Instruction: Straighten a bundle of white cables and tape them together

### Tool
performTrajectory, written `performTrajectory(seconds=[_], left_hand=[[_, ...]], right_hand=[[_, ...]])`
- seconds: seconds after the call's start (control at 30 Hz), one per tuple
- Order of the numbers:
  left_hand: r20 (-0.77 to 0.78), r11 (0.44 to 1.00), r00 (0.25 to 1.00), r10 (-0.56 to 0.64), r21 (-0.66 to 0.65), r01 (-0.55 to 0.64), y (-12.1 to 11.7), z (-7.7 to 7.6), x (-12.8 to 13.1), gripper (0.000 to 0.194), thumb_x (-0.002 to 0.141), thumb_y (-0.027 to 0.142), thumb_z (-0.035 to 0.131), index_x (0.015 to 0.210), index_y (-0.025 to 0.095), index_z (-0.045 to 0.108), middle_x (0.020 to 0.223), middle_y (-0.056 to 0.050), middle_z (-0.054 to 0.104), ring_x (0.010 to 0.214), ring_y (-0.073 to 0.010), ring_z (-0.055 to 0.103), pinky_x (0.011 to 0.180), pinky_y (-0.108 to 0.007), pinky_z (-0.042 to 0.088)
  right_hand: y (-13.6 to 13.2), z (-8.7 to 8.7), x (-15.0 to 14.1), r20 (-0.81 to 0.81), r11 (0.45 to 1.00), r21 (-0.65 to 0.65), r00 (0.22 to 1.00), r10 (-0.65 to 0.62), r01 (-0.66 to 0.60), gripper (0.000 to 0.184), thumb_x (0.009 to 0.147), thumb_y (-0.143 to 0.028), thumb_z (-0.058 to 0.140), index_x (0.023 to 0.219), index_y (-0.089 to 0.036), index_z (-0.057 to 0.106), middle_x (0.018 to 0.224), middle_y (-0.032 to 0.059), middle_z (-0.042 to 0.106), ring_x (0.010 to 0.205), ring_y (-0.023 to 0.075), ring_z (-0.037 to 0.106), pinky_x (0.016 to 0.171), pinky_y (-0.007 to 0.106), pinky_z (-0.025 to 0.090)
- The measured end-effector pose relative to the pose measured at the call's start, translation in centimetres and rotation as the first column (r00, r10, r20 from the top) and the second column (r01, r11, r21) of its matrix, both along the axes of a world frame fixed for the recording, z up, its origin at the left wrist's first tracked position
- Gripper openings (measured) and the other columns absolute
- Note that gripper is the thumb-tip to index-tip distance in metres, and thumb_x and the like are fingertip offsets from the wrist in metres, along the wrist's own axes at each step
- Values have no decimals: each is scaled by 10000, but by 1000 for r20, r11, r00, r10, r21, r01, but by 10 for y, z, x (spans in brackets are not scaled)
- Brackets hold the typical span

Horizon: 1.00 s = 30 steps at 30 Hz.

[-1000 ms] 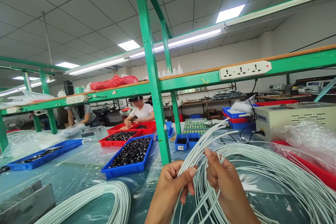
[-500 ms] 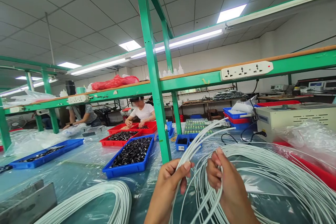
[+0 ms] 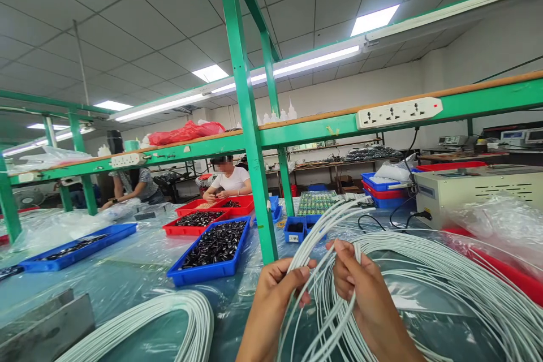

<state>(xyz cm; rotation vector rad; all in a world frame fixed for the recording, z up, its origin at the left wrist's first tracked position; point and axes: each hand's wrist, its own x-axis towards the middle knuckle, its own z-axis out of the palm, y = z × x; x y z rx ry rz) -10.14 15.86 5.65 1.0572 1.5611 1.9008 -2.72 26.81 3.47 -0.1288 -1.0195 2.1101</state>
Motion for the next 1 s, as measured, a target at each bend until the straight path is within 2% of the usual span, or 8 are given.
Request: performTrajectory(seconds=[0.1,0.2,0.37,0.5,0.6,0.7,0.83,1.0], left_hand=[[1,999,1000,13,38,-13,-1,1,-3,295,666,379,682,778,106,693,578,-28,552,554,-99,455,551,-170,352],[6,996,998,64,60,-64,-2,1,-6,332,638,388,733,817,110,706,532,-2,512,532,-72,418,549,-145,337],[51,991,995,80,106,-85,-4,4,-4,336,568,370,797,731,104,671,530,23,473,437,-34,352,436,-129,286],[63,988,998,27,149,-36,-3,4,0,302,578,317,794,670,97,609,535,20,488,427,-38,367,417,-128,306],[45,985,999,23,171,-30,-1,2,2,293,585,300,788,645,98,586,527,25,481,440,-38,367,434,-125,319],[21,985,999,33,167,-36,1,0,1,308,582,309,789,618,102,564,508,28,474,453,-45,370,451,-129,319],[-3,991,998,56,123,-55,1,-2,-1,329,601,358,774,614,103,567,523,21,465,491,-58,365,473,-135,320],[6,990,995,103,98,-103,-6,3,-8,350,622,385,754,603,119,527,463,43,419,452,-43,313,464,-120,269]], right_hand=[[-5,1,-1,-105,995,-91,994,-37,27,459,525,-484,793,678,-164,501,527,-72,367,449,42,322,406,142,287],[-9,4,1,-104,997,-73,994,-42,35,497,510,-511,783,630,-173,439,559,-54,432,488,64,395,445,156,346],[-13,8,7,152,972,165,978,145,-170,549,627,-656,633,634,-187,346,430,-120,194,350,16,132,352,161,73],[-16,8,10,241,924,343,966,89,-171,519,619,-624,657,755,-153,486,395,-135,192,357,16,117,357,167,64],[-14,6,10,234,916,374,971,56,-143,472,649,-586,648,711,-136,520,379,-124,205,349,17,133,355,176,77],[-12,4,8,240,928,352,970,34,-120,441,657,-556,656,638,-136,523,370,-117,208,342,13,135,352,175,72],[-14,-1,1,188,956,280,982,36,-89,450,621,-543,694,669,-118,551,370,-124,204,344,4,122,351,155,60],[-6,-3,-5,35,1000,-8,999,2,-2,465,570,-543,715,673,-172,454,446,-113,265,343,12,169,321,133,120]])
